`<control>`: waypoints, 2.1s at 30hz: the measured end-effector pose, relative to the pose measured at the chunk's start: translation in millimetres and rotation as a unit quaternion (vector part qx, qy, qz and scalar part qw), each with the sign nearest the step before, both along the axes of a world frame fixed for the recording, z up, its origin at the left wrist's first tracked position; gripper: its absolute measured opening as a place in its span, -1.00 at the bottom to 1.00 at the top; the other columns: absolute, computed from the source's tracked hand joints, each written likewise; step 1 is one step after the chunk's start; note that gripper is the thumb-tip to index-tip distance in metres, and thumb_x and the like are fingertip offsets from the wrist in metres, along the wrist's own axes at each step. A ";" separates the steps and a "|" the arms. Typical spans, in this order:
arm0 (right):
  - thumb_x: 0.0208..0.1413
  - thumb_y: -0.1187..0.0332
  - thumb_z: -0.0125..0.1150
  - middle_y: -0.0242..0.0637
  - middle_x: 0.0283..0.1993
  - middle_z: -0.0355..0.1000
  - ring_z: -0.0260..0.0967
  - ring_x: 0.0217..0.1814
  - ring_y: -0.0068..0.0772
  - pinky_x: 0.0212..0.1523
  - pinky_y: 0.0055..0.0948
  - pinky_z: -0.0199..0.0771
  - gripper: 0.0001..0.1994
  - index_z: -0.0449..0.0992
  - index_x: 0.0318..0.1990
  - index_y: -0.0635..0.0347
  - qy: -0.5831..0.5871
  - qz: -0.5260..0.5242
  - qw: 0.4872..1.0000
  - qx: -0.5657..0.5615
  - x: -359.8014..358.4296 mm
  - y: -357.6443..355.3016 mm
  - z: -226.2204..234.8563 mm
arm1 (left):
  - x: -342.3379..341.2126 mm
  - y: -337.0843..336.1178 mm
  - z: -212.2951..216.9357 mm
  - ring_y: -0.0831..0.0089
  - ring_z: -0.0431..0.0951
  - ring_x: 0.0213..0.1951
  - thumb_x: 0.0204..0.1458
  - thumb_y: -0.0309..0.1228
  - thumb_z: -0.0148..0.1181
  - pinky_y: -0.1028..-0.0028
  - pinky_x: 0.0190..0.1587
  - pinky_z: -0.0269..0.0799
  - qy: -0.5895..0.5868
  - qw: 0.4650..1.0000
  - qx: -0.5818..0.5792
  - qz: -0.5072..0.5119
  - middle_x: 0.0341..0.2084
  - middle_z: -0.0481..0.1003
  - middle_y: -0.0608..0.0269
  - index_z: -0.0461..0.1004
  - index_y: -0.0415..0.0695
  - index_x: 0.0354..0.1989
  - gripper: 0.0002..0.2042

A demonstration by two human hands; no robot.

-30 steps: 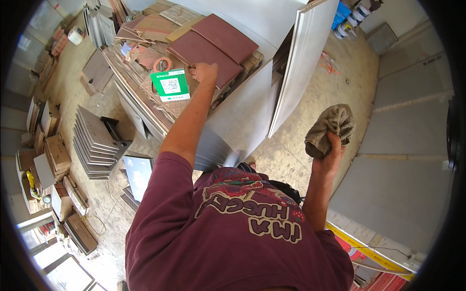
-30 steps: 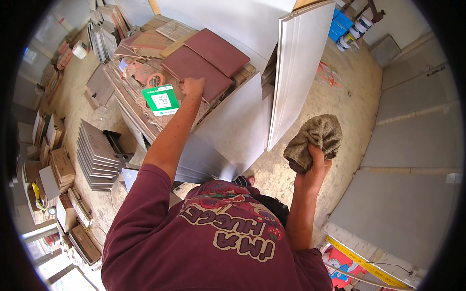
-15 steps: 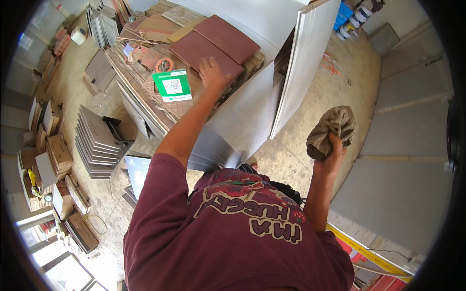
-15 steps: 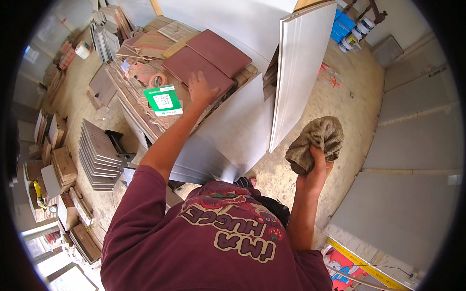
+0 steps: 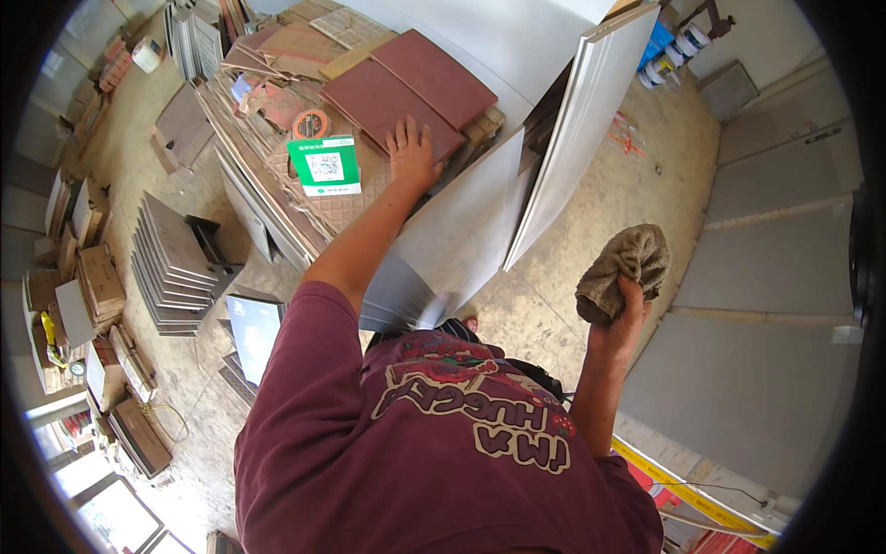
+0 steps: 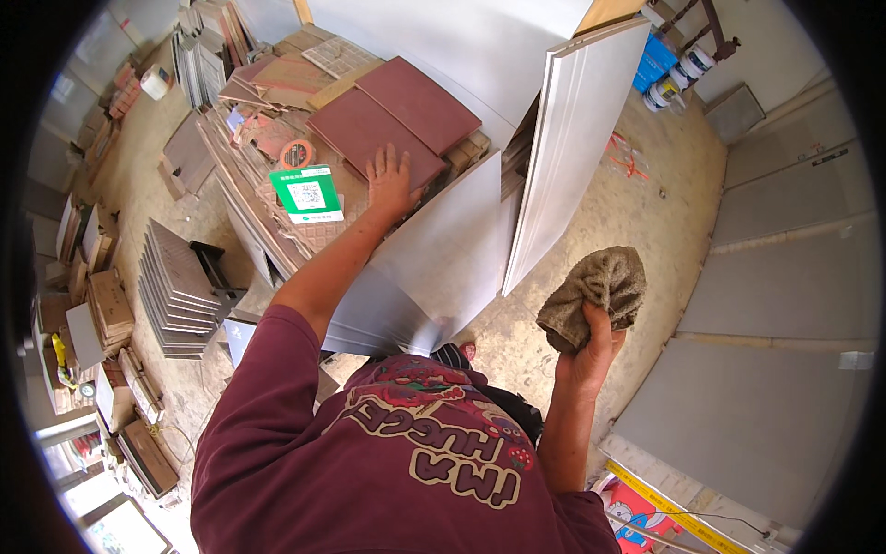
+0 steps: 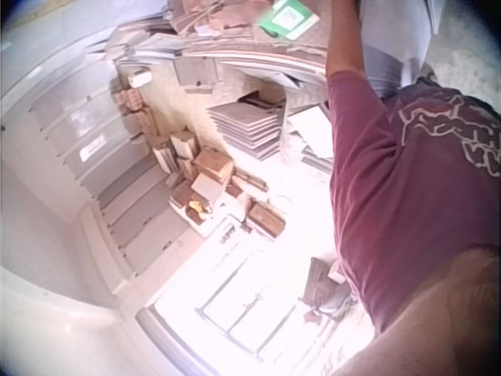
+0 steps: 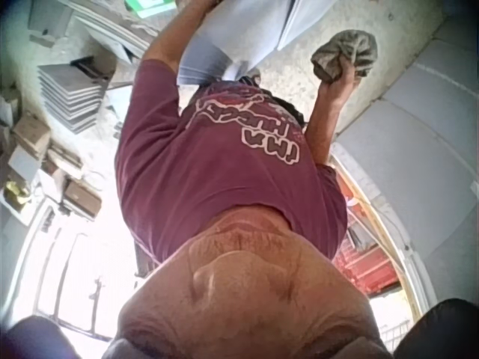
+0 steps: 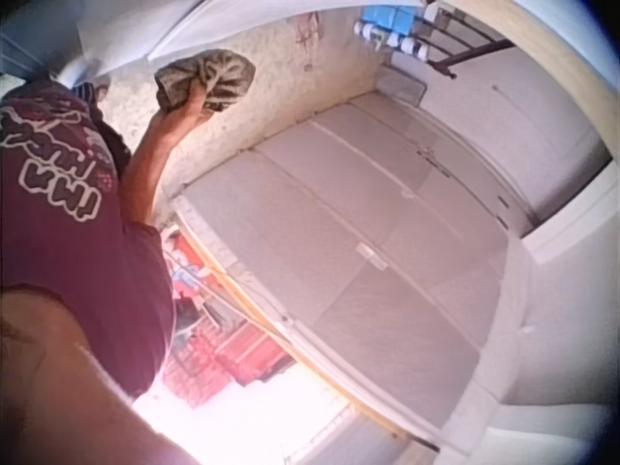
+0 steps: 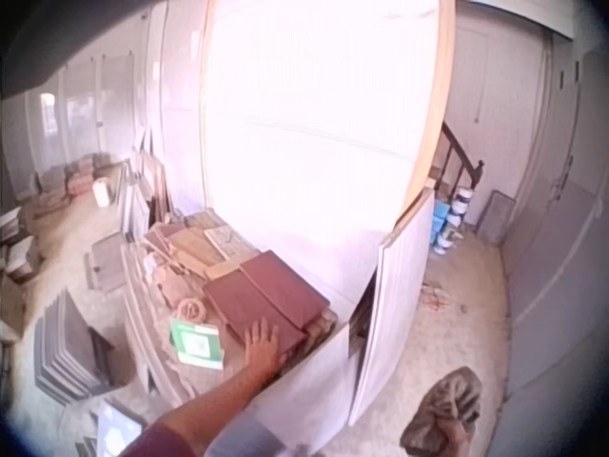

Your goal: The person picks up a red tile from a stack, wipes its surface with a cloth, and places it back onto the pile.

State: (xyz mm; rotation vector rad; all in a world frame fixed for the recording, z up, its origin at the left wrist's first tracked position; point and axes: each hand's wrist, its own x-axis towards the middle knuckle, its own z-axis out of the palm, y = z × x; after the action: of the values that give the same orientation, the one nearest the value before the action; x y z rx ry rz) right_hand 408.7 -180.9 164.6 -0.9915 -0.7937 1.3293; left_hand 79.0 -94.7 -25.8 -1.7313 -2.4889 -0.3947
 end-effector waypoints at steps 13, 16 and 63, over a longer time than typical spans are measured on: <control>-0.08 0.48 0.10 -0.19 -0.15 0.40 0.40 -0.17 -0.31 -0.17 -0.36 0.48 -0.64 0.34 -0.05 0.34 -0.006 -0.014 1.000 -0.015 -1.6 1.1 -7.0 | -8.5 7.5 2.4 -0.04 -0.11 0.27 -0.23 -0.16 0.26 -0.07 0.22 -0.22 -0.015 0.999 0.008 0.030 0.23 -0.04 -0.12 0.14 -0.18 0.17 -0.25; -0.08 0.48 0.11 -0.19 -0.14 0.39 0.40 -0.17 -0.31 -0.17 -0.36 0.48 -0.62 0.32 -0.03 0.34 -0.008 -0.006 1.000 -0.020 -4.8 1.5 -4.0 | -11.3 8.2 3.0 -0.05 -0.10 0.27 -0.24 -0.16 0.27 -0.08 0.21 -0.21 -0.022 0.999 0.014 0.023 0.22 -0.02 -0.12 0.15 -0.17 0.17 -0.25; -0.15 0.50 0.11 -0.33 -0.18 0.35 0.27 -0.06 -0.25 -0.06 -0.31 0.28 -0.83 0.47 -0.32 0.14 -0.625 -0.023 0.238 0.743 -190.0 300.0 197.9 | -105.0 -45.9 179.3 0.47 0.49 -0.27 -0.06 -0.44 0.19 0.48 -0.23 0.41 -0.705 0.612 0.359 -0.008 -0.26 0.47 0.19 0.37 -0.29 -0.09 -0.65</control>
State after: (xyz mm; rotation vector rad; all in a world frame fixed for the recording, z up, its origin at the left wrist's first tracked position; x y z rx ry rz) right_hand 218.7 119.2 362.5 -0.0527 -2.3762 -1.0832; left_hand -26.0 -140.6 153.5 -1.0108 -1.9541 -3.1557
